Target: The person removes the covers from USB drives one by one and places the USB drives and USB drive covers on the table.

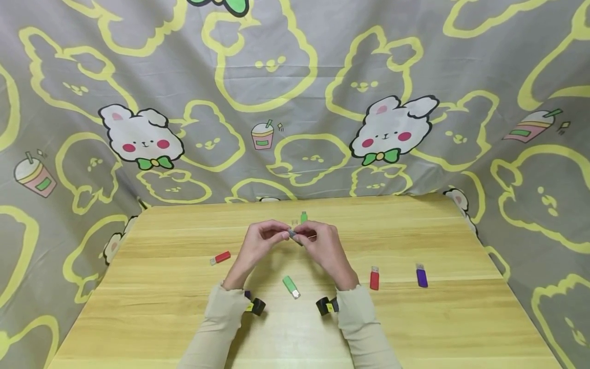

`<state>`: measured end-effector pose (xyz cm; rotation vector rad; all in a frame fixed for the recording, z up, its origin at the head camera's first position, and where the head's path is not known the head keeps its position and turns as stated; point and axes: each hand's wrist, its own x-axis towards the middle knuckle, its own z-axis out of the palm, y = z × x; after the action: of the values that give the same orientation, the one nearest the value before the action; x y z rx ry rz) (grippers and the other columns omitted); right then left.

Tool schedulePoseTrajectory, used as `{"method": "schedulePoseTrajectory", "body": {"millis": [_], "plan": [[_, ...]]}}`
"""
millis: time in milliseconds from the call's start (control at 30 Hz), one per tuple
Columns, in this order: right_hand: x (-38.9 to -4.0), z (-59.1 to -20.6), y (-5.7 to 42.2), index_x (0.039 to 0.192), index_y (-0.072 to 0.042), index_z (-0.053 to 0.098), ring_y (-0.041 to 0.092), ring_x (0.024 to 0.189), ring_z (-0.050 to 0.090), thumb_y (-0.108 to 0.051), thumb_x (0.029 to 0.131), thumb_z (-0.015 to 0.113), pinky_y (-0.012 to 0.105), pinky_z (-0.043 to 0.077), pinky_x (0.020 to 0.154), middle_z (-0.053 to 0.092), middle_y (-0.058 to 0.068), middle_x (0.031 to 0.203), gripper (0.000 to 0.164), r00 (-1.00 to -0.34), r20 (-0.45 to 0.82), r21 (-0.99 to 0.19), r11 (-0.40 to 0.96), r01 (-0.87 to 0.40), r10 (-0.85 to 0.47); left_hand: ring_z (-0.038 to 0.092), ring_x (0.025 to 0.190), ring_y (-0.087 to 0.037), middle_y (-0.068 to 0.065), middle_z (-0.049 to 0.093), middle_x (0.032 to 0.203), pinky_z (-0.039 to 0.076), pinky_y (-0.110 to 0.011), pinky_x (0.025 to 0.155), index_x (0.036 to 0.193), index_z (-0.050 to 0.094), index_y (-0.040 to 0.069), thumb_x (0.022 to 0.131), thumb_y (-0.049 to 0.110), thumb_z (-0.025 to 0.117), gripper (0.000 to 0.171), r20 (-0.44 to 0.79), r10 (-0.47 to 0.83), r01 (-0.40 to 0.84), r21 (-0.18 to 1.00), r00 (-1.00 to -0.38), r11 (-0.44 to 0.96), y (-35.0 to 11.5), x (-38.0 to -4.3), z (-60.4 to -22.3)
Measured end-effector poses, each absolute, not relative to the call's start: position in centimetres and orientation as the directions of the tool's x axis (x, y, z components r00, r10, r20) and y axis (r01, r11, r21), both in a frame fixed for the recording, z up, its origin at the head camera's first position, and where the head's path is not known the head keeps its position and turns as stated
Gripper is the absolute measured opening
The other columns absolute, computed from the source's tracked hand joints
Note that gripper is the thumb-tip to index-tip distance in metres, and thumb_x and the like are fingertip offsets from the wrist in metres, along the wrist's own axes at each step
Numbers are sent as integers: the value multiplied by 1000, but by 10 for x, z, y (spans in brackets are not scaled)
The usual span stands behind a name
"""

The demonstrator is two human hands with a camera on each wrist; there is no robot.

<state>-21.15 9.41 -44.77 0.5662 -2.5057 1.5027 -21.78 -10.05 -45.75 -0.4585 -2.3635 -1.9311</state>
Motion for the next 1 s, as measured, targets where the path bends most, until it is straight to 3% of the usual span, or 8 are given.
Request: {"method": "schedulePoseTrajectory", "body": {"millis": [267,467,767,1000], "plan": [[-212,-447,94,100,-6,79,14,79,72,-8,91,79,26,59,69,77,6,95,10,-920,291,-810,445,-383,-262,71,90,-41,-27,73,101,55,-20,76,103,74,-13,92,-6,72,13,212,202,250,951,-956,184,-99,-202,-424],[-213,-446,94,100,-5,79,13,77,71,-9,92,78,26,59,67,77,6,93,9,-917,281,-824,419,-382,-283,70,89,-45,-28,73,98,54,-20,74,101,74,-13,92,-7,72,11,204,205,240,956,-957,170,-101,-212,-438],[-213,-445,94,100,-5,78,13,78,71,-8,92,78,26,59,68,76,5,93,8,-920,267,-825,425,-371,-286,72,88,-34,-22,75,100,58,-26,78,103,76,-7,91,1,76,14,170,165,195,970,-971,148,-107,-220,-453],[-213,-447,109,98,-6,78,15,77,69,-4,90,78,24,57,66,76,6,93,7,-936,231,-831,447,-332,-266,72,79,-26,-21,75,96,60,-27,76,100,76,-7,91,-1,75,11,236,31,238,969,-971,68,-132,-221,-443]]}}
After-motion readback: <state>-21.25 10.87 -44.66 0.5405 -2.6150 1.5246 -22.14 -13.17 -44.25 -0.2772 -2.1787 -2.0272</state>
